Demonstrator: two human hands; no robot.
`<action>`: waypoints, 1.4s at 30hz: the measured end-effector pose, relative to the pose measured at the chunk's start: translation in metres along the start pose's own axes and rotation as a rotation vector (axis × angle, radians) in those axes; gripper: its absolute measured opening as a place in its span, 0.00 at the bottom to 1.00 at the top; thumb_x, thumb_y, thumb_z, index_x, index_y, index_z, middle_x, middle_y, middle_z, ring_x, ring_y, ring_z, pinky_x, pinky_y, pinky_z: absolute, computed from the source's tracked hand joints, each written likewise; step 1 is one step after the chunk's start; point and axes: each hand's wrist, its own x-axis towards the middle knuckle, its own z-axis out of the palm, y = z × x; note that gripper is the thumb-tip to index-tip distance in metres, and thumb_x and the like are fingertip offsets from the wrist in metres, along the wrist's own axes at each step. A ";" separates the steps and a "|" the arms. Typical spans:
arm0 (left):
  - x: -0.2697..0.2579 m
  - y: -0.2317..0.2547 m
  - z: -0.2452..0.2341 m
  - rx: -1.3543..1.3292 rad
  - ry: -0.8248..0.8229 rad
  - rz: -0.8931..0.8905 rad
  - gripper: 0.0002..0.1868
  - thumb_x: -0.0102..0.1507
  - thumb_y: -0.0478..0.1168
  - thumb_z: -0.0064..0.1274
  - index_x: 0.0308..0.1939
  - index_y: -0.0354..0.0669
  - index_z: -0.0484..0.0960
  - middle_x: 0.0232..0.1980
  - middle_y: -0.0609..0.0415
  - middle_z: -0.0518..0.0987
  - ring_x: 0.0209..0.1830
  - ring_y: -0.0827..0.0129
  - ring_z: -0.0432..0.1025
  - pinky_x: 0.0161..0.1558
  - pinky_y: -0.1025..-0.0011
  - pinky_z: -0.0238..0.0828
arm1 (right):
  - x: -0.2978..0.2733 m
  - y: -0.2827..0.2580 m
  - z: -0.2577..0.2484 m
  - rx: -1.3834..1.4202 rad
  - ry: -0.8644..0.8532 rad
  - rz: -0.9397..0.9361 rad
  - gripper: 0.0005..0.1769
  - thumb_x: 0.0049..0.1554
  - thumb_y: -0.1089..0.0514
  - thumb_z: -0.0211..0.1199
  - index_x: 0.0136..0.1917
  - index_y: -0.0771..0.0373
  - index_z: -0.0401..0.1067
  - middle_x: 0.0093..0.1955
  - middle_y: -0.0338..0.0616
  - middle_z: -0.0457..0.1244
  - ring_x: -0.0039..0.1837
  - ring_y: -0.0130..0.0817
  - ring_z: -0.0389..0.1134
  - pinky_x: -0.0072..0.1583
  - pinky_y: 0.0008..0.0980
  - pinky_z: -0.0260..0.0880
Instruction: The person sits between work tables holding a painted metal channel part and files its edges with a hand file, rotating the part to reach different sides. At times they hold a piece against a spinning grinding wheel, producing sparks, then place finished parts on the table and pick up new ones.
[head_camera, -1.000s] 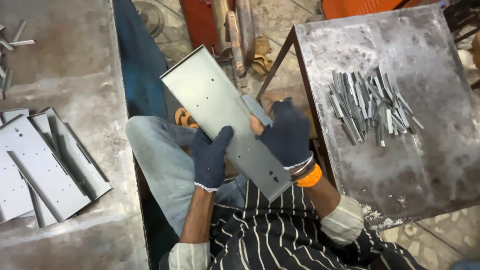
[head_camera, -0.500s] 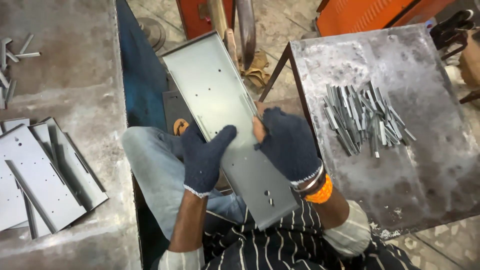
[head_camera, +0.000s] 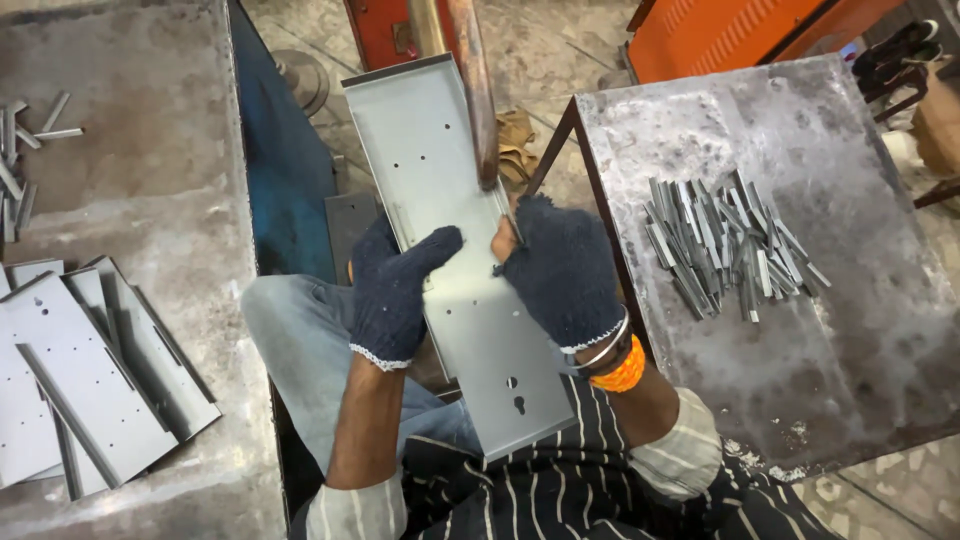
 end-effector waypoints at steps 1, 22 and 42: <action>-0.002 -0.001 -0.001 0.004 0.002 -0.004 0.17 0.56 0.32 0.63 0.49 0.29 0.84 0.42 0.47 0.86 0.35 0.68 0.80 0.39 0.69 0.79 | -0.002 -0.001 0.002 0.004 -0.002 0.004 0.09 0.57 0.59 0.66 0.40 0.65 0.69 0.32 0.55 0.63 0.36 0.54 0.68 0.40 0.49 0.64; 0.055 0.016 -0.002 0.009 -0.123 0.064 0.17 0.56 0.33 0.60 0.48 0.29 0.83 0.41 0.48 0.86 0.35 0.66 0.80 0.39 0.69 0.79 | 0.013 0.008 -0.008 0.008 -0.120 0.125 0.14 0.59 0.57 0.64 0.37 0.67 0.66 0.31 0.60 0.61 0.38 0.59 0.67 0.43 0.54 0.64; 0.059 0.027 -0.011 0.250 -0.114 0.180 0.18 0.57 0.36 0.62 0.49 0.29 0.83 0.42 0.48 0.86 0.37 0.69 0.80 0.41 0.70 0.79 | 0.001 0.001 -0.008 0.122 -0.199 0.074 0.08 0.54 0.62 0.64 0.43 0.67 0.68 0.35 0.58 0.64 0.41 0.59 0.68 0.44 0.52 0.66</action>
